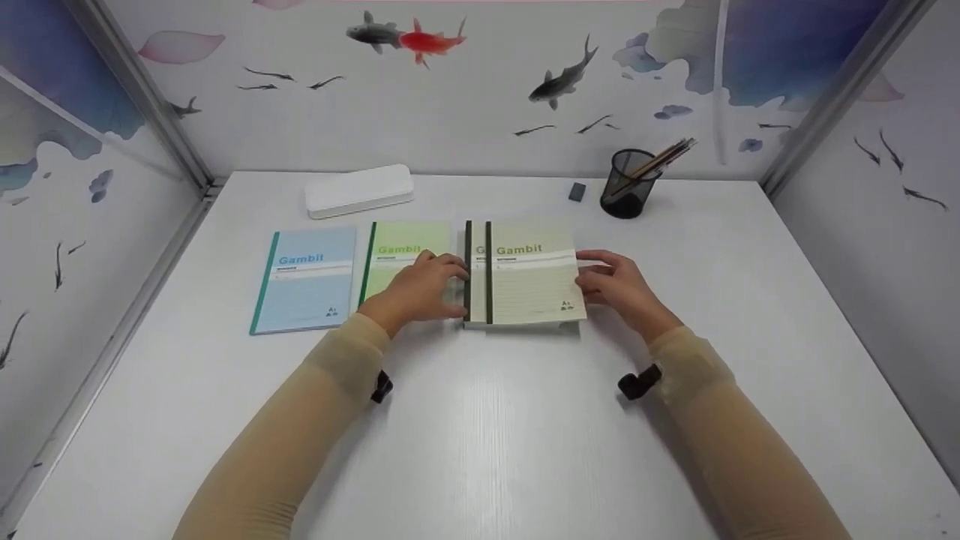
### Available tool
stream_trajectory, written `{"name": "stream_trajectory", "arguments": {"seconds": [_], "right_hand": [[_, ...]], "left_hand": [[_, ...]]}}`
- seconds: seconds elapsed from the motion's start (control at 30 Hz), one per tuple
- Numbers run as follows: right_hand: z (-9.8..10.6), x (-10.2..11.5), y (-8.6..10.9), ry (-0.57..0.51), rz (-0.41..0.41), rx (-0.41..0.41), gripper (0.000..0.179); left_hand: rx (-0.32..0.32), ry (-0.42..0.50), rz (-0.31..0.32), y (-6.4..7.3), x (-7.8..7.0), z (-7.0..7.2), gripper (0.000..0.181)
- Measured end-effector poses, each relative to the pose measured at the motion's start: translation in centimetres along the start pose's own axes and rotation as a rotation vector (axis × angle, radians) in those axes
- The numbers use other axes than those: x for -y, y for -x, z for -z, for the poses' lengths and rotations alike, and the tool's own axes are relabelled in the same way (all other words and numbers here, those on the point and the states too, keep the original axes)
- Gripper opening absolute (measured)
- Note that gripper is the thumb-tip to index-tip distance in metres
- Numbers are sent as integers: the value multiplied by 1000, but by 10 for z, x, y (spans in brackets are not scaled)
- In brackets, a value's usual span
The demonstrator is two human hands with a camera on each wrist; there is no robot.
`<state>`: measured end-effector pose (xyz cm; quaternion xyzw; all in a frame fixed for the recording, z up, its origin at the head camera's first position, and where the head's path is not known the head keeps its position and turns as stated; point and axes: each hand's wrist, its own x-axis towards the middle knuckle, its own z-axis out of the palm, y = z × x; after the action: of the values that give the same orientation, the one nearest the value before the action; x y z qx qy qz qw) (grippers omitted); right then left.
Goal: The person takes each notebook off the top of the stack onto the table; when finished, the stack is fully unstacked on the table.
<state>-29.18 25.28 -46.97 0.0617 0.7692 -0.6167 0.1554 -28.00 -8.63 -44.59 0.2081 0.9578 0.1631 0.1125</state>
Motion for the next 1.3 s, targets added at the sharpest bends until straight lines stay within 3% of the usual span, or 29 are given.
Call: {"name": "stream_trajectory", "arguments": {"seconds": [0.3,0.73,1.07,1.3], "right_hand": [[36,-9,27,-87,25,-11,54],[94,-19,54,-62,-3,-24,59],[117,-18,49,-95,50,8,63],[111,-21,36,82,20,-28,62]], "left_hand": [[19,-32,-8,-1,-9,6,59],[40,-13,-6,-4,-14,6,59],[32,12,23,-5,-9,12,58],[31,12,27,-5,-9,10,58]]}}
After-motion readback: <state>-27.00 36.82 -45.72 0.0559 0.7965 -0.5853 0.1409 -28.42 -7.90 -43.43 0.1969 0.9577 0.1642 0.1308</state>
